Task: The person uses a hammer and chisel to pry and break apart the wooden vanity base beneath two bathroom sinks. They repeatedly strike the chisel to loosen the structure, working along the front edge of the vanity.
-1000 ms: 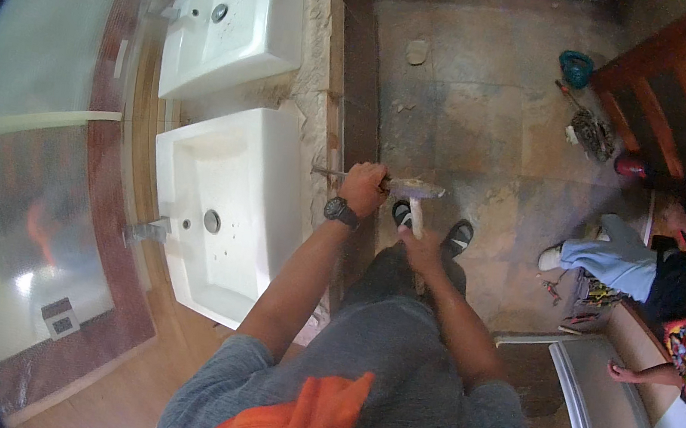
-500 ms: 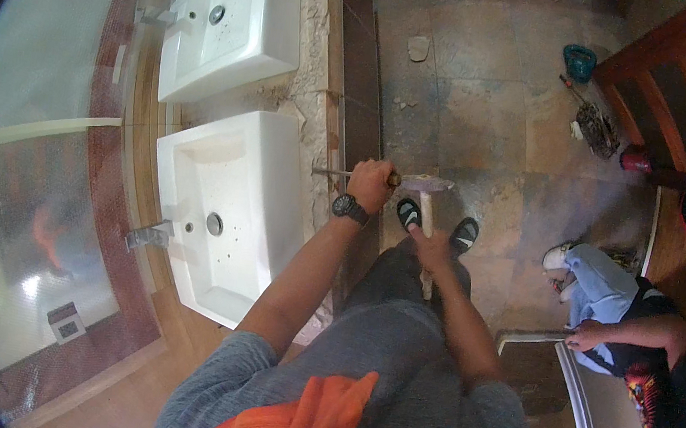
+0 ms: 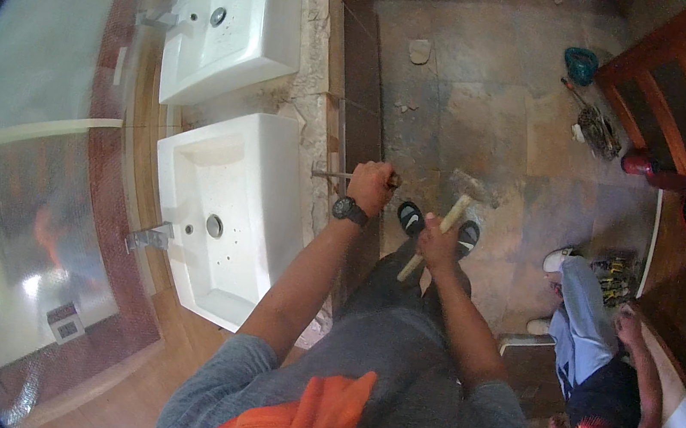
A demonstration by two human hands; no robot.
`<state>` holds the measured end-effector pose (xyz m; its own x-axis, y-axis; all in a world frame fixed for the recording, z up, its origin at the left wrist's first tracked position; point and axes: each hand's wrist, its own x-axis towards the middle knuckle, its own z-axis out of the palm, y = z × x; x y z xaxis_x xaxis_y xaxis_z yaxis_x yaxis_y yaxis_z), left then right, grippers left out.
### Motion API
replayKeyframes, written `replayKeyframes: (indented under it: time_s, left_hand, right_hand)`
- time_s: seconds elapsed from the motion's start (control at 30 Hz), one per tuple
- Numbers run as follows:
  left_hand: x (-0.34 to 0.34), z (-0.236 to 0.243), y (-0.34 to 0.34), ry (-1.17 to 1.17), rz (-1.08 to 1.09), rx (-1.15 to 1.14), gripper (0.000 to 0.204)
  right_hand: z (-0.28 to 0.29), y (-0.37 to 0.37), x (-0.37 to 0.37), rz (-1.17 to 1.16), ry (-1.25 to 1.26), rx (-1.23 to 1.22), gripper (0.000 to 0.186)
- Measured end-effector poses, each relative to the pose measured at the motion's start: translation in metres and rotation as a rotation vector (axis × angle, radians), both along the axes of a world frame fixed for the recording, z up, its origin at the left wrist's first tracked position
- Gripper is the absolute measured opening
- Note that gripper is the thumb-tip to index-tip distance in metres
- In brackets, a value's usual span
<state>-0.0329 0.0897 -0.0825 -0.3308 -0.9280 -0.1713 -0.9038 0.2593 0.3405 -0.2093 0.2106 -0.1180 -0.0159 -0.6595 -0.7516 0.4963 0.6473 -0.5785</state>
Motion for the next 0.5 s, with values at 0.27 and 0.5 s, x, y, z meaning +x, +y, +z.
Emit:
replayKeyframes:
  time_s: [0.27,0.5]
  left_hand:
    - [-0.004,0.008,-0.003,-0.02,-0.035,0.016,0.015]
    - [0.0,0.002,0.0,-0.007,-0.033,-0.015,0.016]
  right_hand:
    - [-0.008,0.007,-0.013,0.087,0.024,0.051,0.037]
    - [-0.004,0.005,-0.015,0.39,0.304,-0.008,0.041]
